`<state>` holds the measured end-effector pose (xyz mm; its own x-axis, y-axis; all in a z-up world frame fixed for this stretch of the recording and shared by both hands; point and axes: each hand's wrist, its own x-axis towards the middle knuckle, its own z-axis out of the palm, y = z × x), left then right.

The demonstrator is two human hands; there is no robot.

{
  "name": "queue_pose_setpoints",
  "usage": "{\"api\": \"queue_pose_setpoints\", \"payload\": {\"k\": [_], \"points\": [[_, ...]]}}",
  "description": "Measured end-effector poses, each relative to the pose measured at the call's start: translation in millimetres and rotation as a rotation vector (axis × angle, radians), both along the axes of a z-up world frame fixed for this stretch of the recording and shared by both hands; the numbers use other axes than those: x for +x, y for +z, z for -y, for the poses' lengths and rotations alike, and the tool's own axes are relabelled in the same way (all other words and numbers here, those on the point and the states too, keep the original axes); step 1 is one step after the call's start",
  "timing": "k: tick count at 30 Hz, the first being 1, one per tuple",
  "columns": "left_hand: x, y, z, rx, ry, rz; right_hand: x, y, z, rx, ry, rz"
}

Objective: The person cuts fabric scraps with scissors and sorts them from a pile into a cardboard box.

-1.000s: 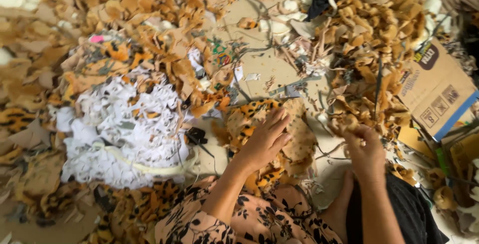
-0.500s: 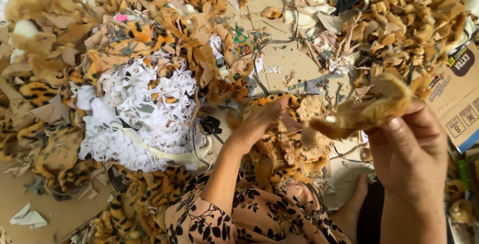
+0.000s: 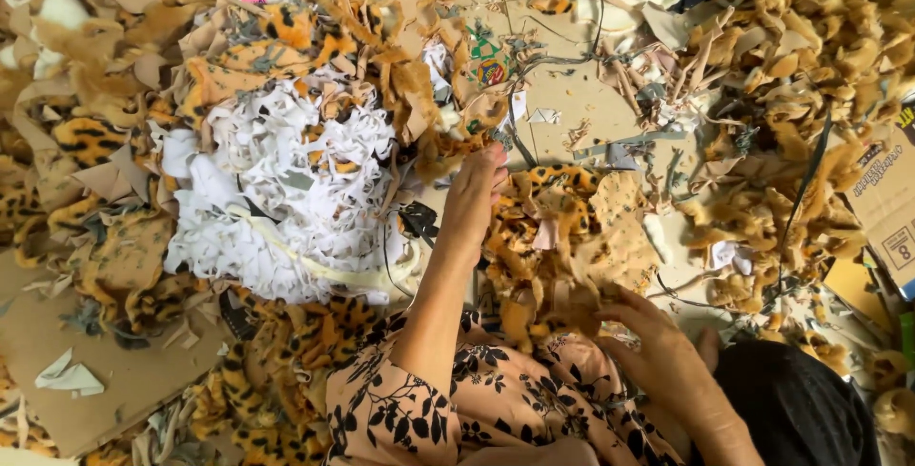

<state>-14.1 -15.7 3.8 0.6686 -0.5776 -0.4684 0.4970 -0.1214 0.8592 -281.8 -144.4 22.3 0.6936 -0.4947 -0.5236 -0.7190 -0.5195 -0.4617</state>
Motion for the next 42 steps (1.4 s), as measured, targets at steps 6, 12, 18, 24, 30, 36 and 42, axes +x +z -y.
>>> {"api": "queue_pose_setpoints", "payload": {"k": [6, 12, 18, 24, 30, 36, 42], "points": [[1, -9, 4, 0.086, -0.068, 0.043, 33, 1, -31, -0.354, -0.002, 0.066], [3, 12, 2, 0.09, -0.115, -0.008, 68, 13, -14, 0.209, -0.418, 0.304], [6, 6, 0, 0.071, -0.07, -0.006, 70, 62, 5, 0.396, -0.492, 0.562], [-2, 8, -5, 0.041, -0.019, 0.063, 25, -15, 14, -0.285, -0.186, 0.13], [-3, 16, -8, 0.08, -0.05, 0.112, 36, -38, 3, -0.641, -0.029, 0.361], [-3, 17, -10, 0.079, -0.051, 0.125, 77, -87, 20, -0.721, 0.173, 0.389], [-4, -5, 0, 0.126, -0.132, 0.218, 91, -34, -11, -0.637, 0.145, 0.345]]}}
